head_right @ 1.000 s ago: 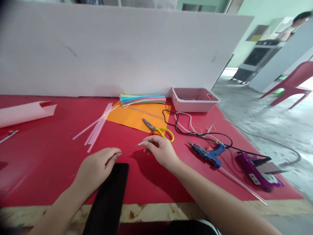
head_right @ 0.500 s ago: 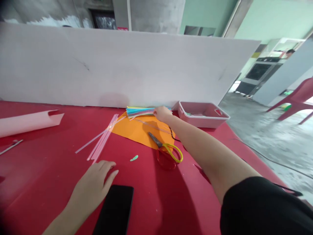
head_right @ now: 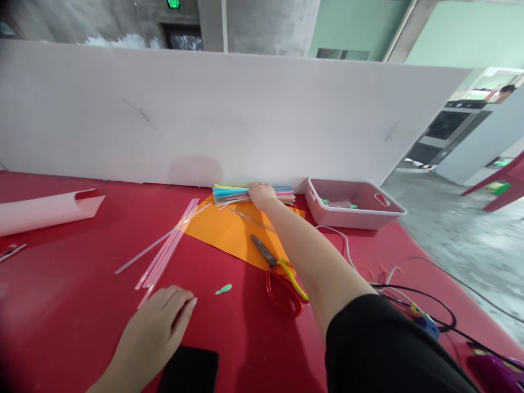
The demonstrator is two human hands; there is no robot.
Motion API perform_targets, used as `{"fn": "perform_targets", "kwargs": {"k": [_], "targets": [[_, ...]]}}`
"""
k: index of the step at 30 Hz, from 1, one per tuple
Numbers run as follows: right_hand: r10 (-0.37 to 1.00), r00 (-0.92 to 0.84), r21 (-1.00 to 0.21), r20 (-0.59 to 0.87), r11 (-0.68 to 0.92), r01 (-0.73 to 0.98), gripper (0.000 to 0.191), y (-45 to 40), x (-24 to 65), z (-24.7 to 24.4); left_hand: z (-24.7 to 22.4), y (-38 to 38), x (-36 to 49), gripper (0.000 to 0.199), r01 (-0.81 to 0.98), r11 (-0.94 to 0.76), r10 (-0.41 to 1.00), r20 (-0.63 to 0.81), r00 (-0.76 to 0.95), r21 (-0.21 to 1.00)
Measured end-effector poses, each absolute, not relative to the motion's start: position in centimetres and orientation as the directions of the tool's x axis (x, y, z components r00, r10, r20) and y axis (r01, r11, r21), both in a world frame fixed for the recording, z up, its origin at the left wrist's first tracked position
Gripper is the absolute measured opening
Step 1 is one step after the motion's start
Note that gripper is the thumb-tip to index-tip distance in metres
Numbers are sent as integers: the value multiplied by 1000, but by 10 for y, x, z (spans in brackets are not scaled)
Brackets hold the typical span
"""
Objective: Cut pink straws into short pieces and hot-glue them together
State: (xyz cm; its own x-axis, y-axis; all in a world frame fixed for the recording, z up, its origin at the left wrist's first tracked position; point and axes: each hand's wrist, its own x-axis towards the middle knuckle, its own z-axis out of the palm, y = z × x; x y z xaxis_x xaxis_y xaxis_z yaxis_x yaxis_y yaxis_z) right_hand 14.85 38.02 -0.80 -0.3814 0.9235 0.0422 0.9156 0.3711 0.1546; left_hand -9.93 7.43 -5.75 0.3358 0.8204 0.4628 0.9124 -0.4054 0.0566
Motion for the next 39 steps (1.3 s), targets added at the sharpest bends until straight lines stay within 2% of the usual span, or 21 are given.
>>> {"fn": "perform_targets", "kwargs": {"k": [8, 13, 16, 24, 30, 35, 39], "targets": [[914, -406, 90, -24, 406, 909, 35, 392, 156, -2, -57, 75, -98, 23, 913, -402, 830, 446, 335, 62], [898, -438, 55, 38, 436, 898, 36, 387, 163, 11, -58, 76, -98, 23, 916, -390, 845, 429, 318, 89], [902, -427, 58, 68, 423, 904, 36, 379, 165, 14, -58, 76, -98, 23, 914, -395, 842, 433, 321, 89], [949, -316, 111, 18, 312, 944, 34, 375, 158, 6, -62, 78, -99, 21, 914, -400, 834, 440, 332, 69], [946, -322, 117, -22, 323, 939, 36, 380, 148, 4, -62, 78, -100, 22, 915, -396, 839, 435, 328, 73], [949, -314, 53, -30, 315, 948, 36, 375, 146, 6, -63, 78, -99, 21, 917, -387, 855, 409, 318, 97], [938, -348, -92, -2, 346, 934, 36, 367, 153, 23, -61, 77, -99, 23, 912, -367, 871, 413, 267, 185]]}}
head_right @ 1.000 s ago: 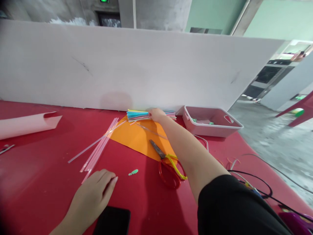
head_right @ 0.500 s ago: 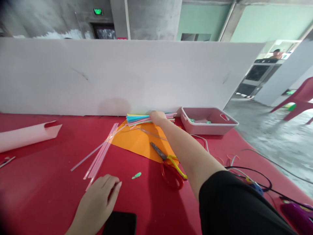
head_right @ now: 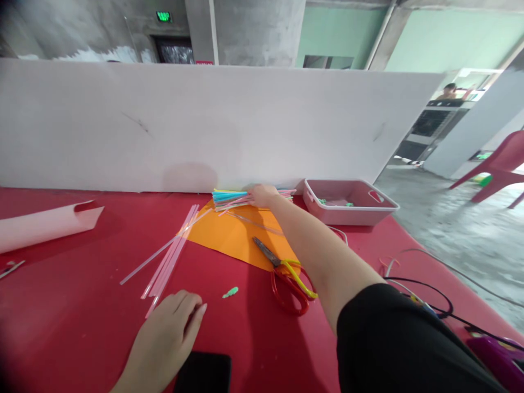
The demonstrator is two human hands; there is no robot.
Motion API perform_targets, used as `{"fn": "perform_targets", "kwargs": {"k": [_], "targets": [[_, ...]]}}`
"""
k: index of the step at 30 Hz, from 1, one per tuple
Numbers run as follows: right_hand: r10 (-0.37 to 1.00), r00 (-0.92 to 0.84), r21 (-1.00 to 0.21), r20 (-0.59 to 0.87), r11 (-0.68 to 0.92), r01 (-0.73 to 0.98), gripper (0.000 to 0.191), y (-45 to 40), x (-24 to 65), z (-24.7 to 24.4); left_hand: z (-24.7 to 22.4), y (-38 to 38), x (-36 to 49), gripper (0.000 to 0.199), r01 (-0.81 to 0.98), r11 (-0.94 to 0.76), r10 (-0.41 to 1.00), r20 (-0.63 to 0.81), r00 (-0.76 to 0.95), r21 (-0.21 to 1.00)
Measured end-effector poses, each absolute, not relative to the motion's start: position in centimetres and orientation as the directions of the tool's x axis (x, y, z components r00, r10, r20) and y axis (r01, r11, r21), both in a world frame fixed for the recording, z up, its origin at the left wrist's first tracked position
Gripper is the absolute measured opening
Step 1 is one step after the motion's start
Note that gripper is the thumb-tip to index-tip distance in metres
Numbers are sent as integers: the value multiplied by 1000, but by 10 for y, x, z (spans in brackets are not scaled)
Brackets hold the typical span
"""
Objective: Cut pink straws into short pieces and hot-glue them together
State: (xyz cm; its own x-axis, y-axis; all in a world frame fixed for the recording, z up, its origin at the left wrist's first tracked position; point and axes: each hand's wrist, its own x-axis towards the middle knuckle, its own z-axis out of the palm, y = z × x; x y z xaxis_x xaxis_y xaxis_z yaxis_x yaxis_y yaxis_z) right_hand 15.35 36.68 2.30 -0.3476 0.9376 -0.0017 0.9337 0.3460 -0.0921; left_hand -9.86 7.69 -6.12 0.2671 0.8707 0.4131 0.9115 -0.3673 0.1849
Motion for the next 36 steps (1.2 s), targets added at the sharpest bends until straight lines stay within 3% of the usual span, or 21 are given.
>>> {"fn": "perform_targets", "kwargs": {"k": [3, 5, 7, 9, 11, 13, 14, 15, 17, 21, 25, 28, 32, 36], "targets": [[942, -327, -274, 80, 336, 901, 35, 354, 152, 49, -59, 72, -97, 20, 871, -371, 871, 446, 206, 321], [955, -257, -416, 148, 296, 860, 35, 336, 142, 69, -56, 68, -96, 18, 794, -329, 896, 434, 92, 512], [965, -202, -560, 170, 263, 786, 33, 305, 125, 86, -50, 64, -95, 20, 591, -183, 937, 321, -136, 785], [965, -234, -689, 113, 246, 681, 37, 262, 107, 94, -41, 62, -93, 27, 274, -47, 952, 127, -280, 961], [940, -340, -789, 30, 231, 570, 34, 210, 91, 91, -30, 62, -91, 33, -100, 26, 941, -58, -335, 995], [873, -481, -872, -83, 170, 459, 25, 159, 80, 77, -19, 63, -87, 41, -385, 78, 937, -199, -286, 920], [779, -597, -953, -193, -3, 304, 21, 136, 76, 68, -16, 63, -85, 43, -462, 101, 934, -243, -261, 881], [688, -666, -957, -288, -201, 207, 21, 117, 73, 57, -13, 62, -82, 43, -502, 108, 935, -259, -242, 858], [642, -666, -908, -379, -396, 135, 24, 88, 69, 34, -12, 59, -76, 48, -487, 149, 948, -265, -178, 861], [591, -662, -853, -462, -500, 148, 22, 62, 76, 1, -17, 48, -68, 49, -392, 176, 957, -250, -148, 903], [746, -567, -926, -350, -368, 86, 27, 56, 104, -15, -17, 43, -63, 38, -386, 207, 956, -269, -116, 899], [893, -385, -968, -234, -252, 3, 32, 61, 127, -21, -13, 39, -56, 37, -351, 336, 936, -352, 21, 874], [943, -291, -978, -164, -193, -73, 52, 68, 143, -21, -9, 28, -41, 42, -222, 548, 826, -480, 295, 807], [971, -218, -991, -100, -116, -63, 54, 67, 152, -18, -11, 20, -32, 38, -132, 592, 769, -508, 389, 795]]}}
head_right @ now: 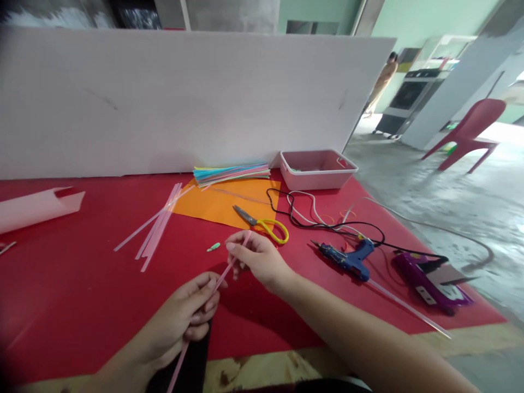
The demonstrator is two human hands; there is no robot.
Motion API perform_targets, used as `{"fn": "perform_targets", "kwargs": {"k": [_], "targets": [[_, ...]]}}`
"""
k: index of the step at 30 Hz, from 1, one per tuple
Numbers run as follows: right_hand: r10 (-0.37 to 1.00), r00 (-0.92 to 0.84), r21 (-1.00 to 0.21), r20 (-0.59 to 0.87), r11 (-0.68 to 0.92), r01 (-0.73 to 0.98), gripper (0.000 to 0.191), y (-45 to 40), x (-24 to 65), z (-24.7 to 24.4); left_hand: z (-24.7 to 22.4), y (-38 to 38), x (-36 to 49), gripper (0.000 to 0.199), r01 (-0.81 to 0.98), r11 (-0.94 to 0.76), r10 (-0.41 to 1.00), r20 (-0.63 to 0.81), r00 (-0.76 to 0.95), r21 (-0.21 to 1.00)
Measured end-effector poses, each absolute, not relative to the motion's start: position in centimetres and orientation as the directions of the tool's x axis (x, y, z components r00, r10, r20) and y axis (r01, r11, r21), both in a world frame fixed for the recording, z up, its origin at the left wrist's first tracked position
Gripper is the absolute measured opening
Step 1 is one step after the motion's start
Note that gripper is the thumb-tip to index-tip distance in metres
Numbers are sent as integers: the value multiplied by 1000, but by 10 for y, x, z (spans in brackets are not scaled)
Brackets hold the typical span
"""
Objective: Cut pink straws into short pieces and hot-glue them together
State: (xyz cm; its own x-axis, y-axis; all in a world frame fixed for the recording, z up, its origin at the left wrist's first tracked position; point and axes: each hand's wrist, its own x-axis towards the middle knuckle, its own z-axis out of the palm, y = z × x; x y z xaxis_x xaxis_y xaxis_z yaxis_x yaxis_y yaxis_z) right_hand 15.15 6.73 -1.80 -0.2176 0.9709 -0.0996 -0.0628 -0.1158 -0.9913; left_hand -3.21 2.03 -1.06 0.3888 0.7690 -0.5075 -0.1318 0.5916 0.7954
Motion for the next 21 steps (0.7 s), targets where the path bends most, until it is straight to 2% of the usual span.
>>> {"fn": "perform_targets", "kwargs": {"k": [3, 5, 8, 10, 12, 14, 15, 16, 18, 21], "targets": [[989, -137, -997, -52, -44, 60, 49, 71, 171, -19, -13, 21, -35, 33, -70, 583, 761, -515, 394, 809], [998, -60, -977, -15, -1, 213, 42, 78, 189, -21, -14, 24, -38, 29, -21, 570, 760, -517, 394, 821], [998, 47, -863, 45, 15, 504, 23, 91, 213, -28, -16, 27, -42, 27, 47, 550, 752, -519, 407, 834], [997, 57, -757, 52, 2, 654, 19, 99, 220, -32, -17, 26, -41, 23, 115, 496, 770, -497, 400, 861], [999, 37, -661, 26, -11, 750, 20, 104, 221, -35, -19, 23, -39, 17, 234, 301, 853, -371, 368, 924], [1000, 21, -588, -10, -23, 808, 22, 106, 219, -36, -21, 17, -35, 14, 380, -46, 900, -127, 418, 924], [999, 23, -563, -23, -32, 826, 24, 105, 219, -36, -22, 14, -32, 15, 418, -250, 855, -4, 519, 874], [999, 32, -546, -28, -42, 837, 26, 104, 219, -34, -22, 11, -29, 19, 436, -369, 791, 31, 610, 821], [998, 61, -540, -17, -60, 839, 30, 99, 221, -29, -23, 7, -25, 24, 476, -479, 695, -12, 719, 737], [996, 89, -604, -7, -75, 794, 21, 87, 225, -17, -26, 7, -24, 30, 547, -503, 696, -61, 715, 669]]}}
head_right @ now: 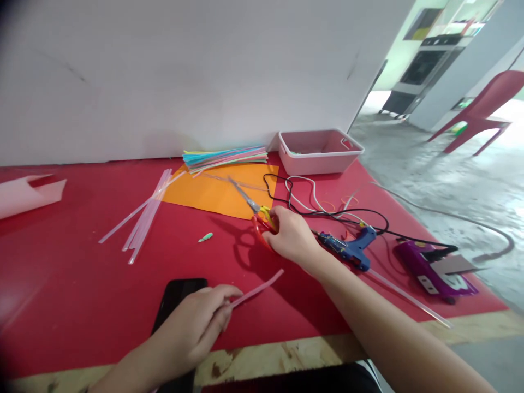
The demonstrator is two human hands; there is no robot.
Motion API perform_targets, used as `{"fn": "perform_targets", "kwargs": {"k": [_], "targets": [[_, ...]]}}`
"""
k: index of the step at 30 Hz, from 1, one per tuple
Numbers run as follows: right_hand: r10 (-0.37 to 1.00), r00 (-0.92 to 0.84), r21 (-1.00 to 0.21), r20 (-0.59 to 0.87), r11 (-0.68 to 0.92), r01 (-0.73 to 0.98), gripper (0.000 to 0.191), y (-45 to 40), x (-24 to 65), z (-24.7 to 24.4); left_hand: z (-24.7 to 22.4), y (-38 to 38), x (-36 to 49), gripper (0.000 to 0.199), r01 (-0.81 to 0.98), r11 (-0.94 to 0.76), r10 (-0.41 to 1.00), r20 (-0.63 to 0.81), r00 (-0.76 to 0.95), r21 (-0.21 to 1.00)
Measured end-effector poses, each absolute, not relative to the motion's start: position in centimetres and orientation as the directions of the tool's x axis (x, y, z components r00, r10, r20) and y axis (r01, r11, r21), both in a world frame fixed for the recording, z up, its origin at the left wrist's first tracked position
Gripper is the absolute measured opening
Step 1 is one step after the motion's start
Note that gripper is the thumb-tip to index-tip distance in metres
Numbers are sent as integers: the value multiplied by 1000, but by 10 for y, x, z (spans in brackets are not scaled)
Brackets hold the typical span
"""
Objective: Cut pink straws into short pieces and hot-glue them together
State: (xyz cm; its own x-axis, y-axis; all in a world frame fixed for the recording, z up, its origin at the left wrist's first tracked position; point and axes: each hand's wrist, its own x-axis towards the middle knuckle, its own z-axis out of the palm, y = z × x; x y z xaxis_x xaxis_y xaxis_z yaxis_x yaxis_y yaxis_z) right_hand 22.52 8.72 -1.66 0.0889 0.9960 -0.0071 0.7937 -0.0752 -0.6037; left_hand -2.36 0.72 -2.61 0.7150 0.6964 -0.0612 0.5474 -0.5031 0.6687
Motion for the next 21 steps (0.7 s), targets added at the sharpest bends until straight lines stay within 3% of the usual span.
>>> {"fn": "perform_targets", "kwargs": {"k": [2, 4, 6, 8, 14, 17, 21], "targets": [[998, 55, -674, -43, -70, 736, 11, 77, 226, -8, -29, 11, -29, 31, 569, -496, 718, -58, 693, 656], [995, -15, -786, -103, -73, 614, 22, 64, 226, -1, -31, 16, -41, 30, 611, -448, 768, -69, 637, 653], [988, -40, -922, -147, -122, 367, 37, 48, 226, 1, -30, 22, -57, 32, 653, -398, 811, -86, 579, 644], [982, -32, -959, -188, -177, 222, 42, 31, 227, 0, -28, 26, -71, 31, 688, -289, 867, -123, 483, 665], [845, -288, -870, -451, -343, 355, 41, -23, 245, -6, -15, 22, -71, 23, 479, 109, 930, -259, 260, 871], [692, -273, -715, -668, -494, 495, 42, -36, 255, -5, -12, 19, -52, 19, 336, 254, 863, -369, 345, 907], [712, -203, -683, -673, -492, 540, 50, -36, 265, -6, -13, 25, -36, 16, 302, 341, 793, -445, 416, 890]]}}
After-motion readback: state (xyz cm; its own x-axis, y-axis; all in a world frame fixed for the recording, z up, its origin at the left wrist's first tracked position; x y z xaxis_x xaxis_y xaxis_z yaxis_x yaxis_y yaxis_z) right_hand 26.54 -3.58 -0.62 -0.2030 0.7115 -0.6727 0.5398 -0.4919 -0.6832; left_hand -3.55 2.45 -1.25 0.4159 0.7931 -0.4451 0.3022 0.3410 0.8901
